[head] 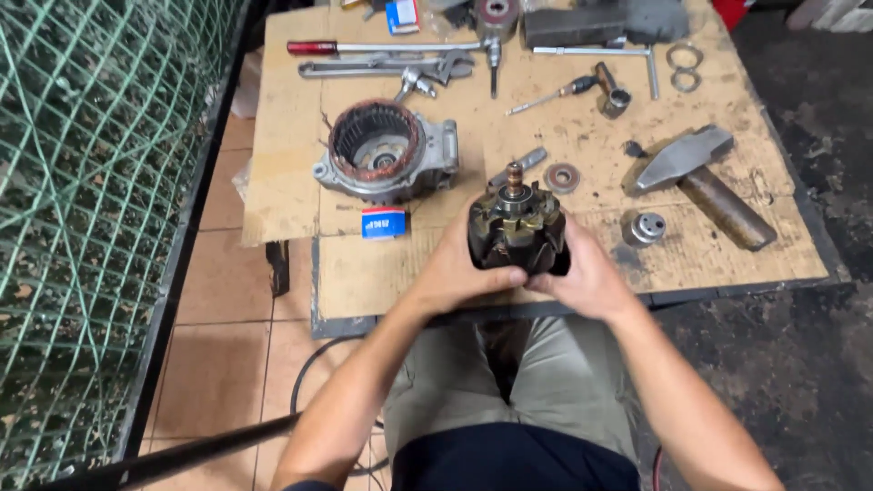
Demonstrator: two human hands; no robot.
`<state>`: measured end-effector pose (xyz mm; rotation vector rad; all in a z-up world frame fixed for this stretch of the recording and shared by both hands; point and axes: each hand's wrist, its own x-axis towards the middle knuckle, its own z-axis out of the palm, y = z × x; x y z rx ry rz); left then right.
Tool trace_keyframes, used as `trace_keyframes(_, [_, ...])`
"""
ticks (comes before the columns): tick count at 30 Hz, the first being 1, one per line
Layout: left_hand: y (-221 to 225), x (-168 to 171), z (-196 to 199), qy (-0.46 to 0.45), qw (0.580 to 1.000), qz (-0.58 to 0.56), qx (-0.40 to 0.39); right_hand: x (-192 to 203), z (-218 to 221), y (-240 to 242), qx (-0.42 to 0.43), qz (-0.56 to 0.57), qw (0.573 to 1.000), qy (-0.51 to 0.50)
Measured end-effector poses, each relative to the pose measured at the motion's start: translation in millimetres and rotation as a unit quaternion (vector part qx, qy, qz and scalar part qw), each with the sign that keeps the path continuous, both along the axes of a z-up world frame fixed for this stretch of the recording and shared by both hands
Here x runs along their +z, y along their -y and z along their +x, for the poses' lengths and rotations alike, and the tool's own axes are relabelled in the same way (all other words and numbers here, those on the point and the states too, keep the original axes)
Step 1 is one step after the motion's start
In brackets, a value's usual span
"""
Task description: Installing a bearing onto a rotor shaft using a hammer and a metal sleeve as a driver
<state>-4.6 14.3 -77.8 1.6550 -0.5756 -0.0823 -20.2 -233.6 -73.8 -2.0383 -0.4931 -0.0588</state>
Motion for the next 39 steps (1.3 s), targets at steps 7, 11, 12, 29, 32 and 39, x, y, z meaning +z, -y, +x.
trace_keyframes(7, [3,3,-21,-0.048,0.995,-0.091,0.001,22,-42,-14,-0.08,0.076,0.994,-0.026])
trace_keyframes(11, [3,-2,-31,-0.07,0.989,-0.128,-0.018,28,-62,-16,-0.134,0.07,0.986,-0.071])
trace_keyframes(12, [2,-4,-32,-0.072,0.989,-0.128,-0.018,31,-64,-17,-0.134,0.069,0.986,-0.073])
trace_keyframes(29, [13,-68,-33,-0.061,0.962,-0.256,-0.08,47,-91,-19,-0.225,-0.014,0.972,-0.06])
trace_keyframes(32, [28,-117,-28,-0.108,0.869,-0.431,-0.215,69,-101,-34,-0.252,-0.049,0.966,-0.04])
trace_keyframes(39, [2,-97,-53,-0.09,0.899,-0.361,-0.232,78,-127,-50,-0.216,-0.127,0.957,0.144])
